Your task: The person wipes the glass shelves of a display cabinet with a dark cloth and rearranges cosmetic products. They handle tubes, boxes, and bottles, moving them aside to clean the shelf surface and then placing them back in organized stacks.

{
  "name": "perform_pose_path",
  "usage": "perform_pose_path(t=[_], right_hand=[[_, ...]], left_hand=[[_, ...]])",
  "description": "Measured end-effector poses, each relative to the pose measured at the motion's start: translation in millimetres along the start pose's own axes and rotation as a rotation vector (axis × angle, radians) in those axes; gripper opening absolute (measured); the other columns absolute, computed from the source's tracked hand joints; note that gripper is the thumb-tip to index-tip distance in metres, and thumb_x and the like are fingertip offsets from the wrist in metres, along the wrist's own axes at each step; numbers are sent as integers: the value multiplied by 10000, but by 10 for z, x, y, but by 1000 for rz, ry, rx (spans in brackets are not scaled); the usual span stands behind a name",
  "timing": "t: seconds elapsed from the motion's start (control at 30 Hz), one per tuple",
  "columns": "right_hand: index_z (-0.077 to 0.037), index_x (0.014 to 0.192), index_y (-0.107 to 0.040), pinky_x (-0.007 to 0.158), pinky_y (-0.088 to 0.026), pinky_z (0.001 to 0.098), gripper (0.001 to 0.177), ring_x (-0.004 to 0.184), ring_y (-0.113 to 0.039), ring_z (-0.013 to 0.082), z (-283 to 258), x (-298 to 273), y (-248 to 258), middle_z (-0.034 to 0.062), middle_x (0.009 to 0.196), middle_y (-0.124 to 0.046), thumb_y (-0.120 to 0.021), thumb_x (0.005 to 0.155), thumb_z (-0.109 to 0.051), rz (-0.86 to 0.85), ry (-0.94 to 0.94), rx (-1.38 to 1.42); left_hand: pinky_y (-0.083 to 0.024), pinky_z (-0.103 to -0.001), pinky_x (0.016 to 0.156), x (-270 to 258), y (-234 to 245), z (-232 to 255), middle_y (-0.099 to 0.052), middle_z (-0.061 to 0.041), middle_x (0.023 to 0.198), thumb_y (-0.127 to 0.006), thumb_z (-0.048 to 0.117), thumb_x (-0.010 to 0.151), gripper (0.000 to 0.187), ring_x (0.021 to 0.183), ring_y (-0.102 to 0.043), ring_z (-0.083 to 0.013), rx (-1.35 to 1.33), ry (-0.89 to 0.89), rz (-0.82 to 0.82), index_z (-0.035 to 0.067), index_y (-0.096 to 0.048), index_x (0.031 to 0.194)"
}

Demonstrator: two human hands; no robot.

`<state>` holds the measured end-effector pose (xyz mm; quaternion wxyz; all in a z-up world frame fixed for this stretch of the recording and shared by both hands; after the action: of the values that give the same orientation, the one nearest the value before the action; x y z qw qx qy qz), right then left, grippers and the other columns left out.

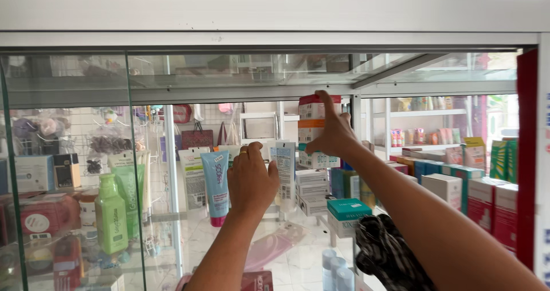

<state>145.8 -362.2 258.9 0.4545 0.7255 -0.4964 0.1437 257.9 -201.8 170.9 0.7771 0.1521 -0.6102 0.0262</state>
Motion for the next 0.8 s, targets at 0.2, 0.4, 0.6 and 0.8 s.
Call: perform_pose_path(t=[0.2,0.4,0.6,0.8], right_hand=[[-409,1592,31,804,-584,532,1459,1051,-711,428,-47,-624,530,223,1278,-619,-929,547,-71,-89,-6,163],[-389,1571,83,707,-645,555,1417,1033,-711,375,-149,-1366,1018,196,1287,-608,-879,588,-45,-164,-101,468],[-394,1588,104,776,-625,589,1381,1143,-659,377,-171,-2103,1429,247,1342,-551,-817,616,-55,-227,-164,692],[-353,1613,147,798,-590,609,1436,1185,-674,446,-25,-2881,1586,280,1427,-507,-843,627,-20,-368,98,837]], left_hand=[[-513,-455,917,-15,-46,191,-648,-115,1161,-727,264,874,357,1102,-641,-316,-235,69,-165,77,-600,1151],[-514,-429,912,-32,62,607,-672,-141,1134,-635,270,941,341,1079,-657,-313,-429,93,-161,36,-606,1186],[-536,-308,891,-386,576,1104,-703,-114,1202,-554,483,974,591,1045,-682,-204,-848,297,-349,21,-573,1341],[-515,-299,932,-1167,1190,1524,-658,-113,1226,-563,506,967,663,1102,-639,-172,-1175,395,-591,27,-518,1423]])
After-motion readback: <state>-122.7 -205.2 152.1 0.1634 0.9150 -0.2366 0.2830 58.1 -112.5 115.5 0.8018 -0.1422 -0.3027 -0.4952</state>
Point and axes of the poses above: each hand's wrist, its own x-axis towards the middle knuckle, its own y-axis out of the back of the hand, z = x × y, the point moved 2 cm from there along x, towards the middle knuckle
